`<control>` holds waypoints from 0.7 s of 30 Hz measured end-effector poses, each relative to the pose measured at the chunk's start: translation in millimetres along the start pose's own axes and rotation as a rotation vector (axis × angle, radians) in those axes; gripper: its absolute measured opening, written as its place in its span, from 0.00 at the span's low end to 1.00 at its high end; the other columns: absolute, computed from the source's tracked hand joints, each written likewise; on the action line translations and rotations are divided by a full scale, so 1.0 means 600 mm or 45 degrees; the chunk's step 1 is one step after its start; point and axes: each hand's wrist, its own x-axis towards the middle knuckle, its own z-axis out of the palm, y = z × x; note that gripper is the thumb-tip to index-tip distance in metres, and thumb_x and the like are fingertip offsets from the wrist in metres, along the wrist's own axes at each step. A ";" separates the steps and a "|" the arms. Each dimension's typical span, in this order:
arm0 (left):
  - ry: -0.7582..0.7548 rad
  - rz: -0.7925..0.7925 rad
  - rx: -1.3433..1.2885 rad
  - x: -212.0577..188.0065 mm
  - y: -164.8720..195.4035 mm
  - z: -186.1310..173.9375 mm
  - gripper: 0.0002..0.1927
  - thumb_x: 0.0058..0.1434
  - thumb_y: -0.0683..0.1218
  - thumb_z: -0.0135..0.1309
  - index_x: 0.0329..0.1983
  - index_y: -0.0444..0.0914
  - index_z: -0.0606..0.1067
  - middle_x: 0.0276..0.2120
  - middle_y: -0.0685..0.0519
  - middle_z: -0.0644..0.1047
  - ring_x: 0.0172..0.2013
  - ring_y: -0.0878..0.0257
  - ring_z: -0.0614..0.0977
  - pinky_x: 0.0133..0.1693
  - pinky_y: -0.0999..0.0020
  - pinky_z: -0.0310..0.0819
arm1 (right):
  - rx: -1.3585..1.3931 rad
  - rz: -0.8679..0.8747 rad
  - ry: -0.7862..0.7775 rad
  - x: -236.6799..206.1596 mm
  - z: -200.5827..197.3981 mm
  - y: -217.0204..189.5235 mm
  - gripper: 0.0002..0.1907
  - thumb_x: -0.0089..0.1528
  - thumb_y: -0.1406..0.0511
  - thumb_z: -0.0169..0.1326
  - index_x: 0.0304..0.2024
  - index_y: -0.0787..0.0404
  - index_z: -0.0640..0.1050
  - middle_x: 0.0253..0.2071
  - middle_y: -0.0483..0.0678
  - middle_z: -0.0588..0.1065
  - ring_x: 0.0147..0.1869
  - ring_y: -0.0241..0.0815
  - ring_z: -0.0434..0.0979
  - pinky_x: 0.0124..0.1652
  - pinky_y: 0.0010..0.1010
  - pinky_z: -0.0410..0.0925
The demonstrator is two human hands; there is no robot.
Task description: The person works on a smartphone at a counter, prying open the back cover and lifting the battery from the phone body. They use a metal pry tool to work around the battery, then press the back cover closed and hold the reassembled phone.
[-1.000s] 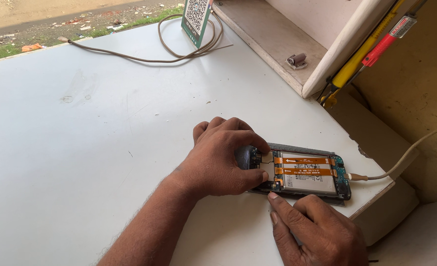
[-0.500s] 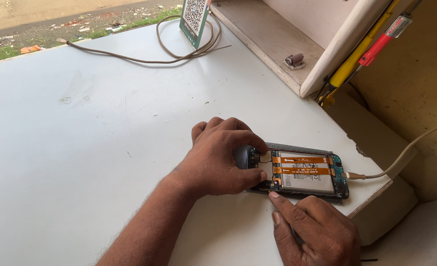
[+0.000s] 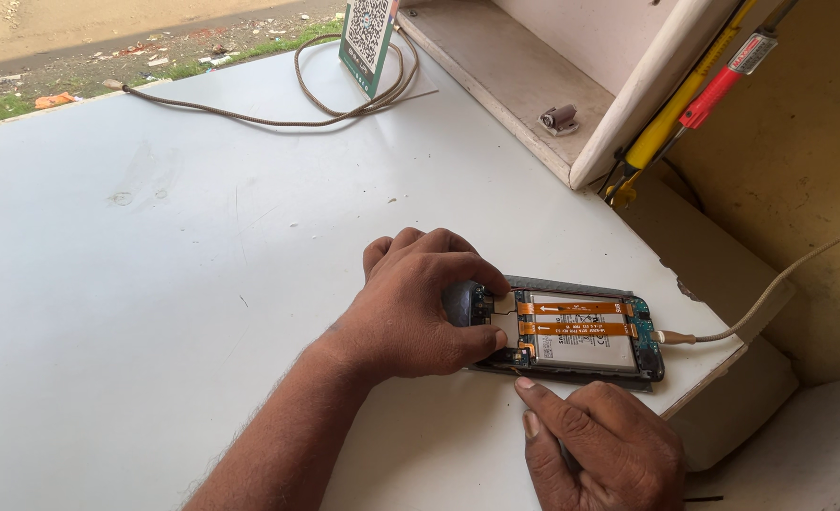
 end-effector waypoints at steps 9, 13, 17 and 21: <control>0.008 0.003 0.000 -0.001 0.000 -0.001 0.22 0.40 0.54 0.66 0.42 0.51 0.84 0.44 0.56 0.78 0.53 0.61 0.73 0.68 0.58 0.46 | -0.001 0.046 0.004 -0.003 0.000 -0.003 0.15 0.50 0.70 0.64 0.41 0.61 0.86 0.20 0.42 0.72 0.22 0.30 0.74 0.24 0.28 0.69; -0.001 -0.005 -0.003 0.001 0.000 0.000 0.21 0.40 0.54 0.66 0.42 0.51 0.84 0.44 0.56 0.78 0.54 0.62 0.74 0.68 0.58 0.47 | 0.014 0.063 0.018 -0.003 0.001 -0.003 0.15 0.49 0.70 0.65 0.40 0.61 0.86 0.20 0.42 0.72 0.21 0.31 0.73 0.23 0.28 0.68; 0.008 0.007 -0.011 0.000 -0.001 0.000 0.21 0.40 0.54 0.66 0.41 0.51 0.84 0.44 0.56 0.78 0.54 0.62 0.74 0.68 0.57 0.47 | 0.002 0.049 0.028 -0.004 0.001 -0.002 0.15 0.49 0.70 0.64 0.40 0.60 0.86 0.20 0.42 0.72 0.21 0.31 0.73 0.23 0.28 0.68; 0.009 0.012 -0.006 0.001 -0.003 0.001 0.21 0.40 0.54 0.66 0.41 0.51 0.84 0.44 0.56 0.78 0.54 0.62 0.73 0.68 0.57 0.47 | -0.005 0.055 0.046 -0.006 0.004 -0.001 0.15 0.49 0.70 0.64 0.40 0.60 0.86 0.20 0.43 0.72 0.22 0.31 0.73 0.23 0.28 0.68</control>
